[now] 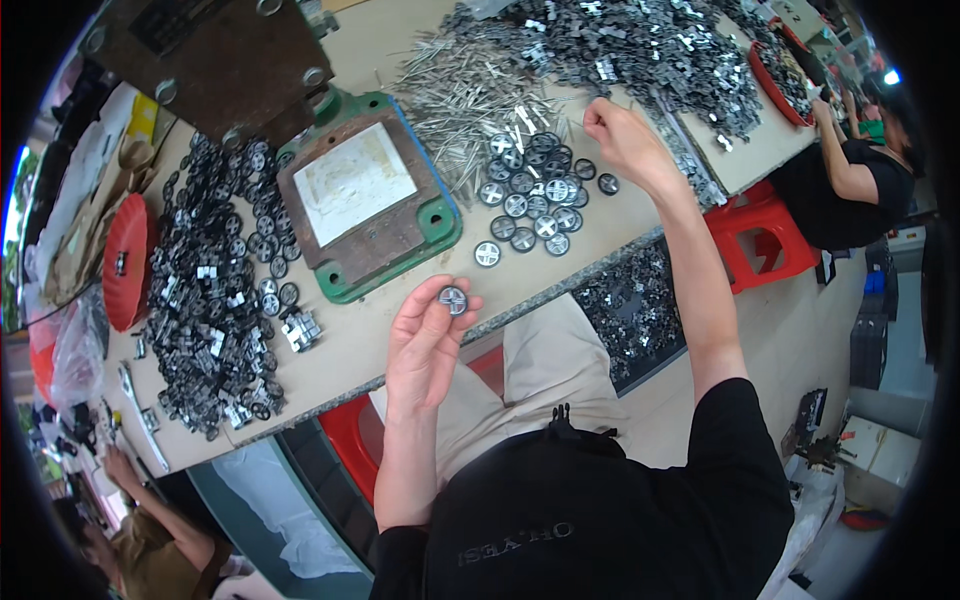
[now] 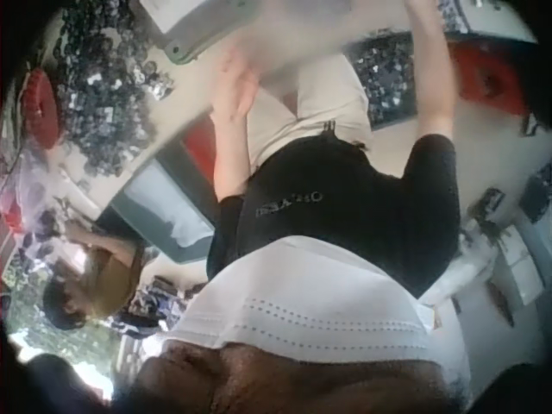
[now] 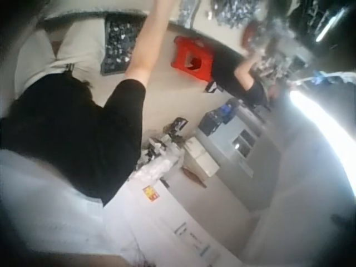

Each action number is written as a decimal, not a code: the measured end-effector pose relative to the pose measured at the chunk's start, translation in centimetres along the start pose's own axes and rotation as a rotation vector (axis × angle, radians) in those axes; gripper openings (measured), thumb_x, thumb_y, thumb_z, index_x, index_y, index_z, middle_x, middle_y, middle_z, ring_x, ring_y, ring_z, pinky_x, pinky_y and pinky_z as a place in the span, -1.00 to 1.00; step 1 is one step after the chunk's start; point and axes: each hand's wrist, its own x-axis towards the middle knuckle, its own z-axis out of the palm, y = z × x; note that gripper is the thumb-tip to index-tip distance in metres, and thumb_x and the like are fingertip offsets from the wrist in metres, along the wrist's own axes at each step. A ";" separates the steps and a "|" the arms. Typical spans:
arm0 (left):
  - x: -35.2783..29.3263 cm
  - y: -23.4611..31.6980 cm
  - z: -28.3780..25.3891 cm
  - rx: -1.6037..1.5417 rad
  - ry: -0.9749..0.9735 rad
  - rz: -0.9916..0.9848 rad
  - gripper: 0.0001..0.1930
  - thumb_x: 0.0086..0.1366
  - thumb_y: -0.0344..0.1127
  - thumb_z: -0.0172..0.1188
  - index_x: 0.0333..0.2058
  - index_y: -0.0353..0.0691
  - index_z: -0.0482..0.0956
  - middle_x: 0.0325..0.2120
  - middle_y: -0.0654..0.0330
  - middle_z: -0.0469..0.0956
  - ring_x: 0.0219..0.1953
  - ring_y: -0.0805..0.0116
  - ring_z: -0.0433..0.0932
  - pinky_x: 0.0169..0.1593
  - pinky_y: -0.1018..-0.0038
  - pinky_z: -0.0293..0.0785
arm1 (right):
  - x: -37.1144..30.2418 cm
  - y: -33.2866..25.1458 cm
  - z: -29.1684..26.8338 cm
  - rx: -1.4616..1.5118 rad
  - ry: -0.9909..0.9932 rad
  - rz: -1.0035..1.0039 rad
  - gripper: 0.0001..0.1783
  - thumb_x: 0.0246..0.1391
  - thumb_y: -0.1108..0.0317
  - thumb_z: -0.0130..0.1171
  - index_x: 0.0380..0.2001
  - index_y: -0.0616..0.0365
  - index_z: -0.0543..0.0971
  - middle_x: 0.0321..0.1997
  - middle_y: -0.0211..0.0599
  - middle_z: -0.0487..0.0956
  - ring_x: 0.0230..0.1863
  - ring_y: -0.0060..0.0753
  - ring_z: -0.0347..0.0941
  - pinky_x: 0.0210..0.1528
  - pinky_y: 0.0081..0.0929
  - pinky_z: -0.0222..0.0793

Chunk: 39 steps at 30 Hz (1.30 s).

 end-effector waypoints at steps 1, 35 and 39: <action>0.0 -0.1 0.1 0.002 0.013 0.006 -0.72 0.26 -0.42 0.03 -0.05 -0.33 0.38 -0.15 0.02 0.47 -0.15 0.24 0.51 -0.08 0.48 0.48 | -1.2 -1.4 -0.5 0.183 0.008 -0.066 -0.81 0.00 0.46 0.05 -0.26 0.23 0.48 -0.51 -0.33 0.55 -0.51 -0.52 0.43 -0.46 -0.48 0.28; 0.2 -0.4 -0.2 -0.015 -0.063 -0.040 -0.71 0.24 -0.47 0.03 -0.05 -0.36 0.42 -0.18 0.01 0.51 -0.18 0.24 0.54 -0.09 0.41 0.53 | -11.8 -11.7 5.0 1.141 -0.071 -0.280 -0.93 -0.02 0.56 0.13 -0.40 0.27 0.51 -0.40 -0.27 0.56 -0.41 -0.56 0.48 -0.36 -0.63 0.38; 0.2 -1.2 0.3 0.043 -0.019 0.080 -0.71 0.21 -0.48 0.08 -0.07 -0.35 0.43 -0.19 0.04 0.51 -0.18 0.28 0.54 -0.09 0.41 0.53 | -11.8 -12.4 5.0 0.925 0.139 -0.448 -0.91 -0.11 0.59 0.17 -0.45 0.24 0.55 -0.46 -0.26 0.54 -0.45 -0.47 0.49 -0.39 -0.60 0.35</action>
